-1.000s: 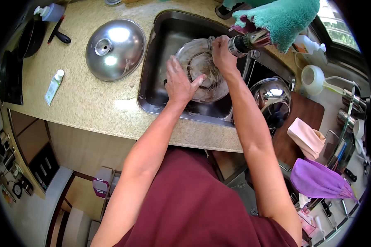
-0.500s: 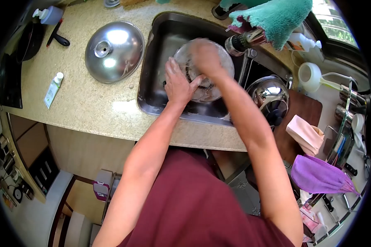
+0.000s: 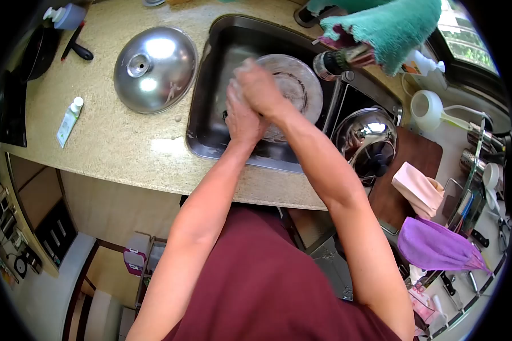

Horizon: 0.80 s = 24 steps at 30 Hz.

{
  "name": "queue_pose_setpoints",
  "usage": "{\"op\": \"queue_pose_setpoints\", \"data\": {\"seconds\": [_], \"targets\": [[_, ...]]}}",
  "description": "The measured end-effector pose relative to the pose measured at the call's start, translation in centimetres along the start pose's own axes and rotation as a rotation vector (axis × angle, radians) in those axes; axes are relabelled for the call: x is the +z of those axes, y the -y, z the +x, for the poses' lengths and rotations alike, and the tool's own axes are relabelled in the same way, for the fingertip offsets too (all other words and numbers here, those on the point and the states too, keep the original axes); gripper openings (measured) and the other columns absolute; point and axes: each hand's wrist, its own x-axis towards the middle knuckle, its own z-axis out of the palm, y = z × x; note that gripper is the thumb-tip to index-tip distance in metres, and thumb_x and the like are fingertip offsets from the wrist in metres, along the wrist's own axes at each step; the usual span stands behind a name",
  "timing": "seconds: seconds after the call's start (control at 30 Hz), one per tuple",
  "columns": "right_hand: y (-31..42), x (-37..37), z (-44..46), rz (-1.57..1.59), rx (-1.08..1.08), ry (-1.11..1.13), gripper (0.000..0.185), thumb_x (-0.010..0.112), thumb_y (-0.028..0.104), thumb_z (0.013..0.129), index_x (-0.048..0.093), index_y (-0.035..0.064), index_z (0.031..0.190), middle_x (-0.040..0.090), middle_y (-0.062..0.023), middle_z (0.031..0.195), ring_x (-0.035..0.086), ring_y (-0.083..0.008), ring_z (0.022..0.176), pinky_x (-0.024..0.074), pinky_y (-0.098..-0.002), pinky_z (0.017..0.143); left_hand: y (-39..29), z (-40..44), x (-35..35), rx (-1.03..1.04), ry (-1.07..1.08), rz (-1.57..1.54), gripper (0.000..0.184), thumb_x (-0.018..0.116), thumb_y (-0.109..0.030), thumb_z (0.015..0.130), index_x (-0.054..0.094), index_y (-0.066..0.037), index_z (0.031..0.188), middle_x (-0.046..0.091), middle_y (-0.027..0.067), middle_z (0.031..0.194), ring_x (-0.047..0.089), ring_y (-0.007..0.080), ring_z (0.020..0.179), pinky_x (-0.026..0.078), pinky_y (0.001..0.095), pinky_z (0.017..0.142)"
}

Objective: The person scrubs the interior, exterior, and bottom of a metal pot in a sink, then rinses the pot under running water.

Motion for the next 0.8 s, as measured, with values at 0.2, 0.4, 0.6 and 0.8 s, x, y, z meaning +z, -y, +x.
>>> {"op": "queue_pose_setpoints", "data": {"seconds": [0.2, 0.4, 0.6, 0.8], "targets": [[-4.8, -6.0, -3.0, 0.241, 0.387, -0.141, 0.009, 0.062, 0.011, 0.088, 0.068, 0.0050, 0.091, 0.068, -0.0216, 0.089, 0.065, -0.0424, 0.085, 0.0523, -0.0504, 0.077, -0.2, -0.3, 0.1, 0.031, -0.110, 0.078, 0.126, 0.085, -0.056, 0.070, 0.015, 0.007, 0.154, 0.031, 0.0276, 0.151, 0.042, 0.0461, 0.133, 0.043, 0.0508, 0.107], [-5.1, -4.5, -3.1, 0.061, 0.380, -0.047, 0.021, 0.061, 0.016, 0.090, 0.064, 0.0010, 0.076, 0.063, -0.0216, 0.070, 0.065, -0.0423, 0.069, 0.0529, -0.0501, 0.065, 0.0, -0.7, 0.7, 0.052, -0.079, 0.113, 0.127, 0.086, -0.052, 0.069, 0.014, 0.007, 0.155, 0.031, 0.0280, 0.152, 0.042, 0.0466, 0.133, 0.043, 0.0510, 0.107], [0.0, -3.1, -2.9, -0.027, 0.292, -0.101, 0.023, 0.061, 0.019, 0.088, 0.067, 0.0001, 0.075, 0.066, -0.0240, 0.071, 0.068, -0.0405, 0.064, 0.0539, -0.0476, 0.058, 0.5, -0.8, 1.1, 0.077, -0.110, 0.112, 0.126, 0.087, -0.050, 0.069, 0.014, 0.007, 0.155, 0.030, 0.0299, 0.152, 0.041, 0.0473, 0.134, 0.043, 0.0512, 0.107], [-3.5, -3.6, -2.3, 0.096, 0.521, -0.059, 0.025, 0.061, 0.021, 0.087, 0.071, 0.0023, 0.074, 0.068, -0.0236, 0.075, 0.069, -0.0384, 0.068, 0.0558, -0.0469, 0.063, 0.5, -0.4, 0.6, 0.072, -0.125, 0.102, 0.125, 0.086, -0.051, 0.071, 0.014, 0.006, 0.156, 0.031, 0.0301, 0.152, 0.041, 0.0477, 0.134, 0.042, 0.0510, 0.108]]}}
